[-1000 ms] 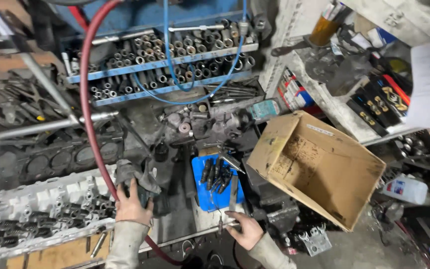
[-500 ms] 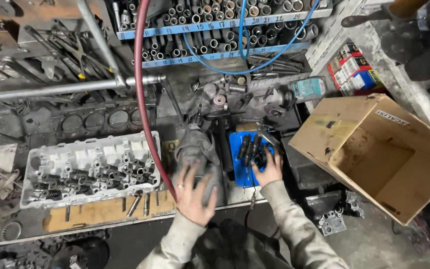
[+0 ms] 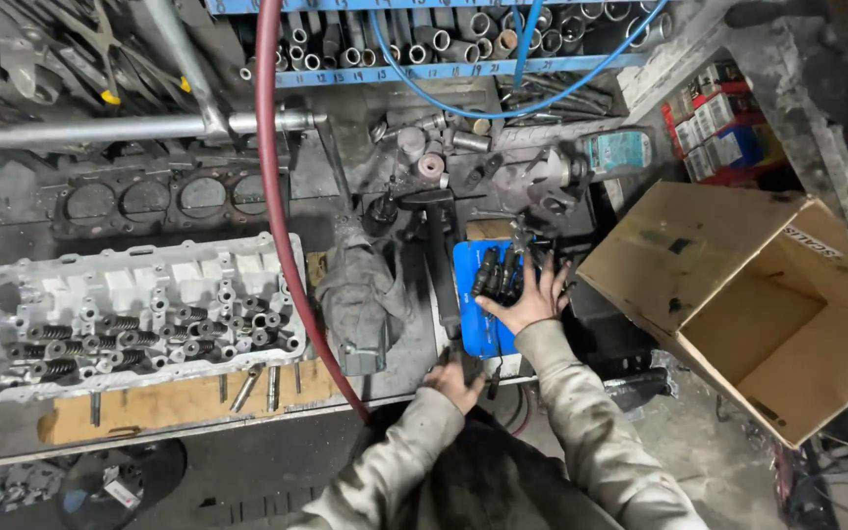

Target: Inspecting and cleaning components of an internal combustion engine cylinder head in an auto repair environment.

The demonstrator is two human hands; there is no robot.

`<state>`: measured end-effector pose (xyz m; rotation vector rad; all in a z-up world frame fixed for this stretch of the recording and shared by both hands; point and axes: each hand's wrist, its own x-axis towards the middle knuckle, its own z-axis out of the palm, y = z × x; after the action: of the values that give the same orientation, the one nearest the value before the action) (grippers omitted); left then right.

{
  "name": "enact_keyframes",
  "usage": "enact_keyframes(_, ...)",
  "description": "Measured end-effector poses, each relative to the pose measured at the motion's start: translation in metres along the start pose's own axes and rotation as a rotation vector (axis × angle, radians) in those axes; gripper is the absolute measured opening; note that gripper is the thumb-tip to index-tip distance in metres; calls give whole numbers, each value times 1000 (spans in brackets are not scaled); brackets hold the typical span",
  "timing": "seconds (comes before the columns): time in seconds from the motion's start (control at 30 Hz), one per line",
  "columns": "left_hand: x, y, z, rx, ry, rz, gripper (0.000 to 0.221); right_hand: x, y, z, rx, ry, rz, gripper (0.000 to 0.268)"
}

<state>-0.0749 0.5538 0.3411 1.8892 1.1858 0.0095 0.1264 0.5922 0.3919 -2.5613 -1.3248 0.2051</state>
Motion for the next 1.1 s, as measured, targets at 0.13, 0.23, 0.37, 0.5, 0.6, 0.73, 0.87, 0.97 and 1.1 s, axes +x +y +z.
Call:
enact_keyframes(0.13, 12, 0, 16, -341, 186, 80, 55, 9, 32, 13, 130, -24, -98, 117)
enact_keyframes(0.23, 3, 26, -8, -495, 250, 85, 63, 18, 41, 27, 123, 8, -163, 102)
enact_keyframes(0.37, -7, 47, -11, -682, 222, 251, 84, 15, 56, 38, 199, 65, -234, 82)
enact_keyframes(0.5, -6, 52, 5, -623, 244, 340, 93, 17, 65, 31, 243, 32, -277, 77)
enact_keyframes(0.6, -4, 61, 4, -720, 224, 322, 92, 26, 67, 27, 293, 33, -309, 75)
enact_keyframes(0.73, -14, 85, -1, -720, 220, 397, 99, 26, 65, 13, 228, -38, -370, 72)
enact_keyframes(0.87, -16, 108, -4, -675, 217, 443, 104, 37, 71, 8, 234, -80, -354, 63)
enact_keyframes(0.97, -10, 117, -2, -664, 156, 427, 104, 54, 110, 27, 255, -102, -427, 61)
enact_keyframes(1.1, -9, 123, 7, -654, 165, 431, 108, 68, 141, 48, 314, -108, -424, 61)
